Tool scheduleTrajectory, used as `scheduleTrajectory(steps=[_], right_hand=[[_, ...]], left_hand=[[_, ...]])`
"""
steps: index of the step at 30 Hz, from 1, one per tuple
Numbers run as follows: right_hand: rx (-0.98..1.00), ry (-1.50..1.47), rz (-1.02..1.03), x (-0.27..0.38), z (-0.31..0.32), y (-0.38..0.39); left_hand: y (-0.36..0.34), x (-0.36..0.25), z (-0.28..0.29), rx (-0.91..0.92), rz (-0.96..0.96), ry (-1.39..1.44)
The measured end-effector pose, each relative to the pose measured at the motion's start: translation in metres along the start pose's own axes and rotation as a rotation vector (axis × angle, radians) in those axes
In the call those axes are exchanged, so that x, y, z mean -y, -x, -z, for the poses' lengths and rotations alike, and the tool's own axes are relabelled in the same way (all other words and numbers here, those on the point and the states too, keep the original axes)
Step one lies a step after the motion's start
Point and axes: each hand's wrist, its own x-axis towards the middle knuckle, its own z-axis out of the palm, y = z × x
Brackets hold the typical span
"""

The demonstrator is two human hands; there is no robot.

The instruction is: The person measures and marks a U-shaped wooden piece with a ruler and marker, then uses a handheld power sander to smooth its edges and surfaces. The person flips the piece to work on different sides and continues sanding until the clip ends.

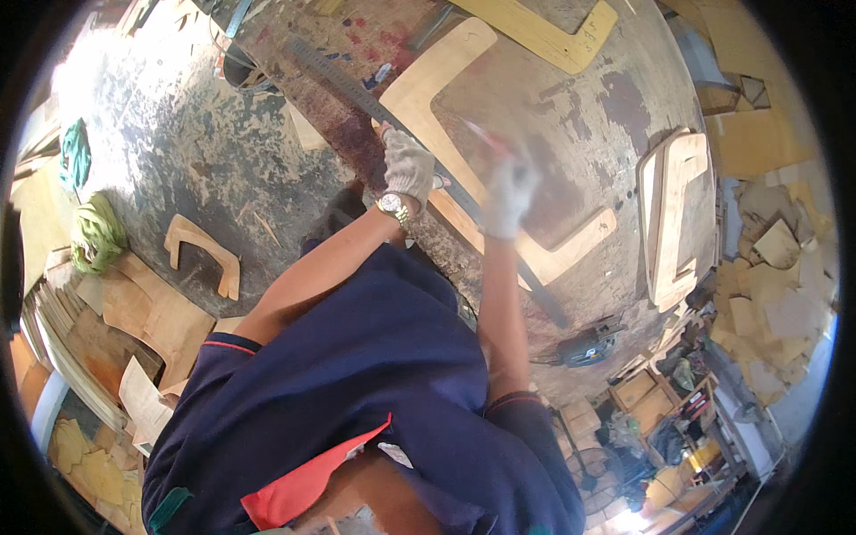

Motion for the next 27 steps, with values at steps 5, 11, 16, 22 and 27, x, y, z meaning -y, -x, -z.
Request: scheduleTrajectory(steps=[5,11,16,22,27], right_hand=[[0.562,0.370,-0.120,-0.010,-0.064,-0.027],[0.618,0.476,-0.093,-0.027,-0.096,-0.032],[0.611,0.504,-0.095,-0.028,-0.100,-0.032],[0.623,0.571,-0.122,-0.026,-0.100,-0.034],[0.630,0.579,-0.081,-0.028,-0.099,-0.036]], left_hand=[[-0.004,-0.003,-0.011,0.108,-0.113,0.046],[-0.019,-0.013,-0.037,0.114,0.108,0.771],[-0.023,-0.036,-0.097,-0.241,0.486,1.298],[-0.038,-0.041,-0.083,-0.178,0.325,1.823],[-0.013,-0.011,-0.031,-0.117,0.531,1.479]])
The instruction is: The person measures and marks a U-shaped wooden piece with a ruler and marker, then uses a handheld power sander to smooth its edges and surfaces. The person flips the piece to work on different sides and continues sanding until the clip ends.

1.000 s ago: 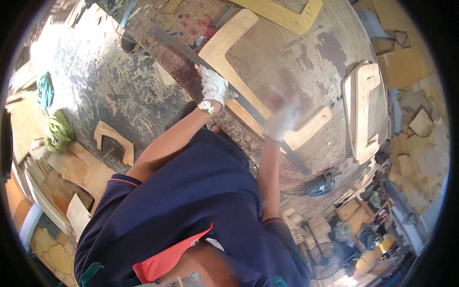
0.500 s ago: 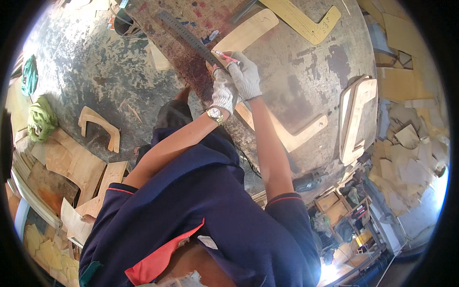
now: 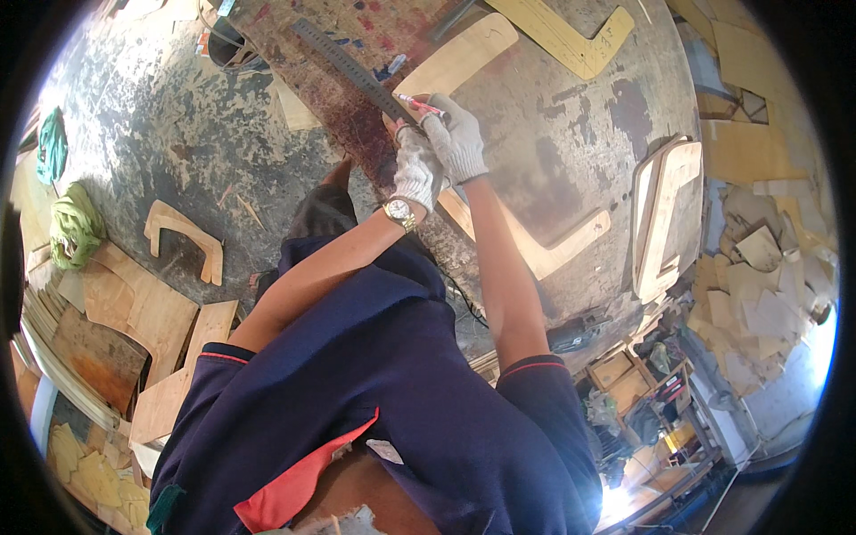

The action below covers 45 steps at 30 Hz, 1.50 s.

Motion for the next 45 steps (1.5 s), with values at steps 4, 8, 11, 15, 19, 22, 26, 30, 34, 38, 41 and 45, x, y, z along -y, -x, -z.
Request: scheduleTrajectory(steps=[4,8,11,15,19,22,26,30,34,38,41,45], right_hand=[[0.038,0.047,-0.028,-0.001,0.003,0.001],[0.072,0.090,-0.014,-0.002,0.006,0.002],[0.064,0.123,0.036,-0.004,0.007,0.004],[0.016,0.249,0.087,-0.006,0.010,0.009],[0.036,0.270,0.092,-0.005,0.021,0.020],[0.045,0.292,0.039,-0.001,0.030,0.030],[0.058,0.276,-0.058,0.004,0.039,0.042],[0.083,0.235,-0.056,0.002,0.054,0.056],[0.060,0.229,-0.019,-0.009,0.066,0.071],[0.039,0.321,0.011,-0.021,0.078,0.091],[0.014,0.335,0.002,-0.028,0.089,0.109],[0.027,0.367,-0.099,-0.039,0.106,0.131]], left_hand=[[0.006,-0.022,0.019,0.088,0.107,0.139],[0.003,-0.028,0.022,0.048,-0.046,0.418],[0.003,-0.022,0.017,0.123,0.131,0.585],[-0.004,0.004,0.005,0.251,0.222,0.882],[-0.024,0.026,-0.007,0.234,-0.259,0.600],[-0.022,0.026,-0.008,0.229,0.168,0.579],[-0.001,0.018,0.005,0.145,0.063,0.339],[-0.007,0.004,0.017,0.296,-0.217,-0.298],[-0.013,0.000,0.021,0.132,-0.774,-1.313],[-0.015,0.002,0.017,-0.147,-0.843,-1.405],[-0.021,0.001,0.010,-0.106,-0.736,-1.478],[-0.023,-0.017,0.014,0.067,-0.569,-1.396]])
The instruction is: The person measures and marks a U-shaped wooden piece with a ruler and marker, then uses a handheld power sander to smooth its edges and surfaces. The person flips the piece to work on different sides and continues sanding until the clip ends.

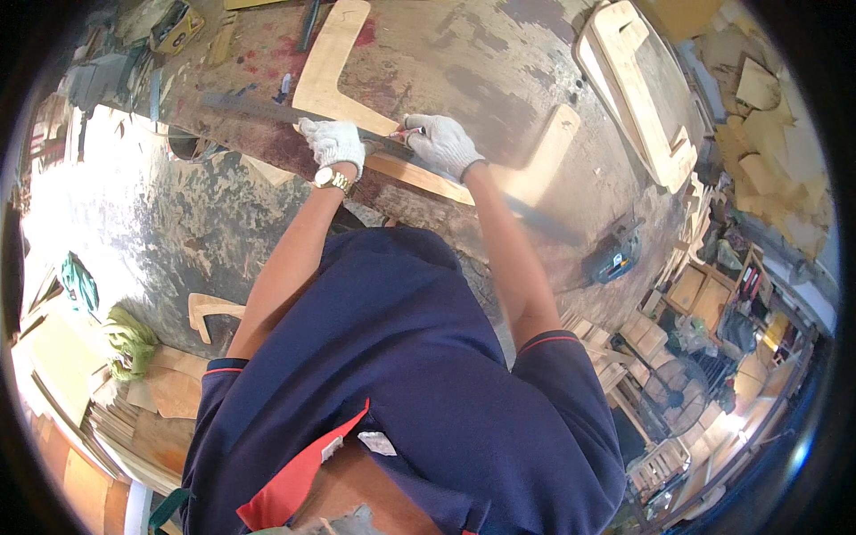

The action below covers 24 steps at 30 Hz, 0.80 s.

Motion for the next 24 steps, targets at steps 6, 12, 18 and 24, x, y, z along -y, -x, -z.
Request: scheduleTrajectory(steps=[6,12,18,24], right_hand=[[-0.047,-0.015,-0.003,-0.037,0.009,0.031],[-0.064,-0.135,-0.006,-0.076,0.018,0.063],[-0.077,-0.196,-0.008,-0.106,0.025,0.090],[-0.094,-0.229,-0.067,-0.135,0.032,0.117]], left_hand=[[0.022,-0.001,0.058,0.086,-0.083,-0.163],[0.020,-0.010,0.076,0.233,-0.015,-0.212],[0.018,-0.011,0.077,0.249,-0.028,-0.197],[0.015,-0.014,0.076,0.271,-0.018,-0.252]])
